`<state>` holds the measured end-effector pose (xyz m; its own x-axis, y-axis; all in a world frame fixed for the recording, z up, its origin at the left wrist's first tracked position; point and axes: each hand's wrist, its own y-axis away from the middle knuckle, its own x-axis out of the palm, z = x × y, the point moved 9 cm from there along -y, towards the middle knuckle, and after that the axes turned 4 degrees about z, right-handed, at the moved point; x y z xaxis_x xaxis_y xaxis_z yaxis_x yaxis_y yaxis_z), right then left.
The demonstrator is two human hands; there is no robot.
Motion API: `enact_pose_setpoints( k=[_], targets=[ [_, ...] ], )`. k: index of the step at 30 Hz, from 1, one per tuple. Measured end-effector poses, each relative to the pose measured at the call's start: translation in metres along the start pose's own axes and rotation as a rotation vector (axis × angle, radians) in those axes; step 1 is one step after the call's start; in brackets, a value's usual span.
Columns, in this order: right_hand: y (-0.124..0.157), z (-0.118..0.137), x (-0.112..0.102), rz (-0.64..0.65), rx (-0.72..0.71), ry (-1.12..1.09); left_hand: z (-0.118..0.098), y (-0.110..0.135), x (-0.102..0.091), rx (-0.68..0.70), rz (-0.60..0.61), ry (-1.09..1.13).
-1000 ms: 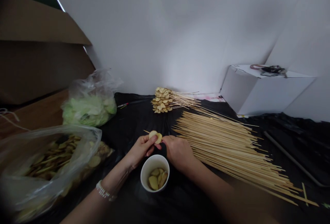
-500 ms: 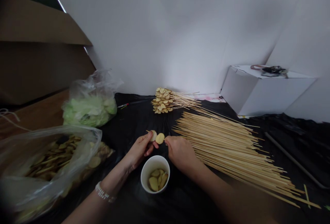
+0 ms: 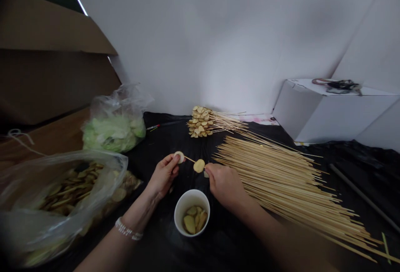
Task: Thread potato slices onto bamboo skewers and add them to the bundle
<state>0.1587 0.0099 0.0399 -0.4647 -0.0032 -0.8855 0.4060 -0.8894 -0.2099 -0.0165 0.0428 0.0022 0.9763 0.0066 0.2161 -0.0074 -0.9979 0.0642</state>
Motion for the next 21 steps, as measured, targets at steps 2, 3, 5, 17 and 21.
enact_pose_setpoints(
  k=[2, 3, 5, 17, 21],
  targets=[
    [0.0, 0.002, 0.0, -0.002, -0.014, 0.007, -0.001, -0.001, -0.002, 0.009, -0.005, 0.019],
    [0.001, 0.003, 0.0, -0.001, -0.016, 0.014, -0.001, -0.001, -0.003, 0.022, -0.009, 0.019],
    [0.001, 0.004, 0.0, 0.008, -0.01, 0.032, -0.002, -0.001, -0.004, 0.041, -0.023, 0.0],
    [0.002, 0.006, 0.006, 0.065, 0.043, 0.119, -0.013, 0.0, -0.01, 0.199, -0.116, -0.302],
    [0.001, 0.004, 0.009, 0.069, 0.045, 0.108, -0.013, 0.001, -0.007, 0.207, -0.097, -0.358]
  ],
)
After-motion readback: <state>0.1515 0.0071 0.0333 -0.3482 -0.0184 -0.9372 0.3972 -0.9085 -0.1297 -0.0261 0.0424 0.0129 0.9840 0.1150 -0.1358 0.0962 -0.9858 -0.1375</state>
